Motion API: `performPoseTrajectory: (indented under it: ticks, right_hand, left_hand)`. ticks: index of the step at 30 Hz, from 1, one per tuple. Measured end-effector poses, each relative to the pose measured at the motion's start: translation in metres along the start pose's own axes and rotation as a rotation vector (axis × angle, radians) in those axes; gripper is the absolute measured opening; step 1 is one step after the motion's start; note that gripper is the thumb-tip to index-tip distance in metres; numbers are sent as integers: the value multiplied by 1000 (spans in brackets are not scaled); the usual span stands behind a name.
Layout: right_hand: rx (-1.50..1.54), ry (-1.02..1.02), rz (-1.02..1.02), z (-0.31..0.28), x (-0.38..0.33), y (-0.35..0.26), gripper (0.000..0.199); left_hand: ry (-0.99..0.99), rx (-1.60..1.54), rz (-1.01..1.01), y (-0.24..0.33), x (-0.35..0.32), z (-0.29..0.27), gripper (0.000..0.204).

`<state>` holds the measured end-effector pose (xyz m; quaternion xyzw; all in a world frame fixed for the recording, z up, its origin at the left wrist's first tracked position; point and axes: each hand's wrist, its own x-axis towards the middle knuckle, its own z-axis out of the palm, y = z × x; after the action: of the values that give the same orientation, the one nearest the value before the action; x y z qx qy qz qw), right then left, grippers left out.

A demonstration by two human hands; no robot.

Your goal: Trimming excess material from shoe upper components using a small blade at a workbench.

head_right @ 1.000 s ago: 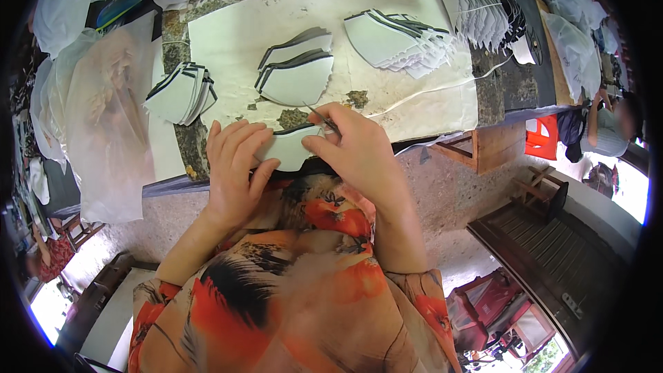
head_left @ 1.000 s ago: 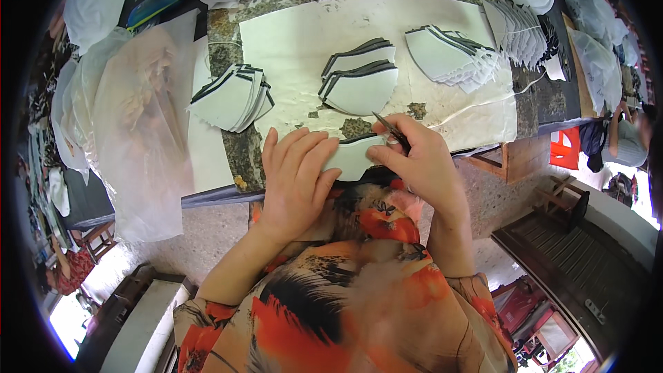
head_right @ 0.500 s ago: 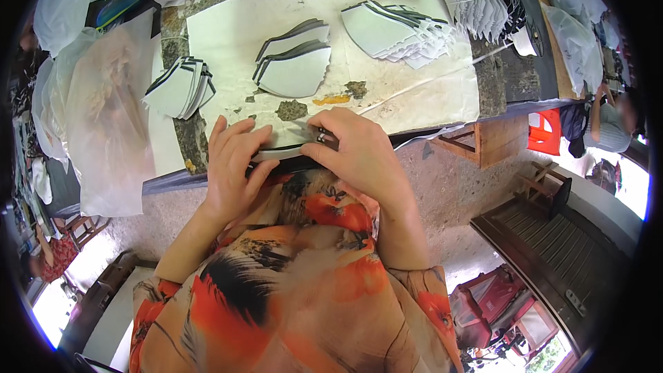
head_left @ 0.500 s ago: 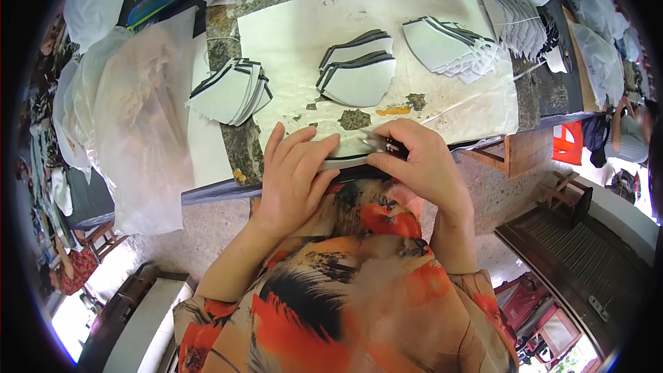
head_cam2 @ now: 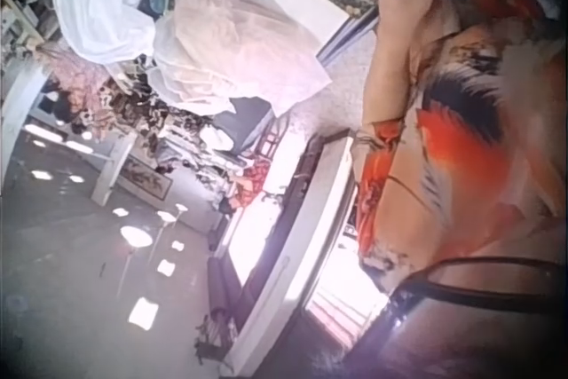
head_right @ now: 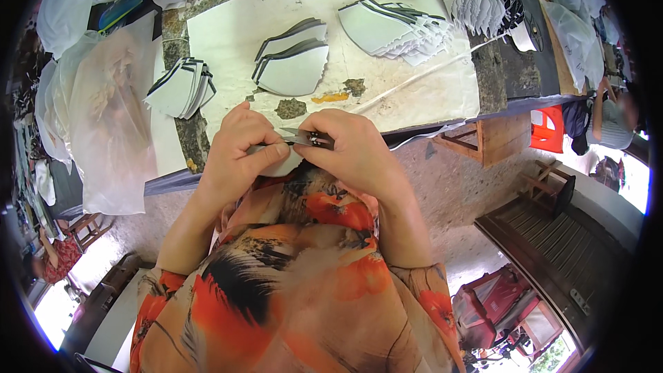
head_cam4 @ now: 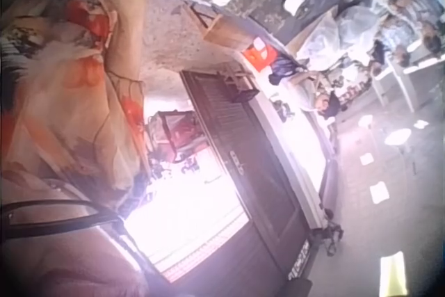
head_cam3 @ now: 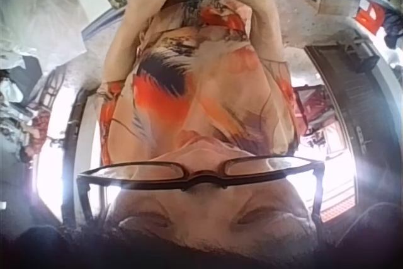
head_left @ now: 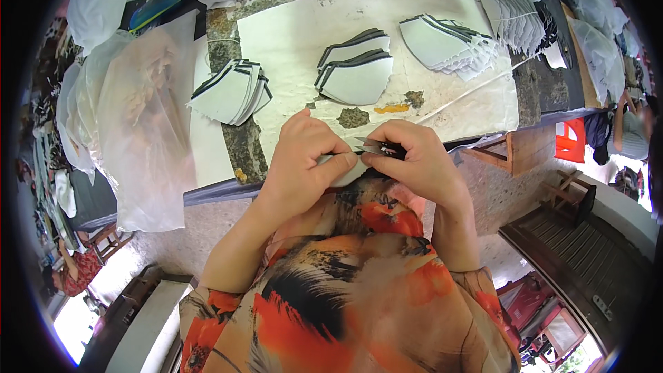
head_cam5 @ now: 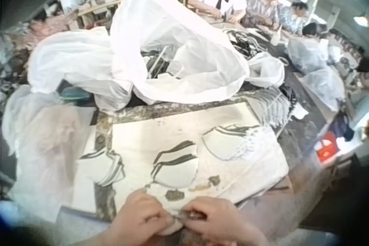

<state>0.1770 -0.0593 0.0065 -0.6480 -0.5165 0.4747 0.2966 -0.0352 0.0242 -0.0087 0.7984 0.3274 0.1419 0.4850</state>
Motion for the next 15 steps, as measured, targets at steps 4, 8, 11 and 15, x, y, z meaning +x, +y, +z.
performPoseTrajectory:
  ticks: [4, 8, 11, 15]
  right_hand:
    - [179, -49, 81, -1, -2, -2, 16]
    - [207, -47, 46, -6, -2, -3, 15]
    - [206, -64, 68, -6, -1, -5, 15]
    - [247, -80, 103, -4, -1, -3, 16]
  left_hand:
    - [-183, -78, -89, 6, 6, -18, 18]
    - [-214, -223, -139, 11, 12, -30, 18]
    - [-257, -135, -106, 13, 14, -30, 18]
    - [-261, -99, -101, 10, 12, -26, 18]
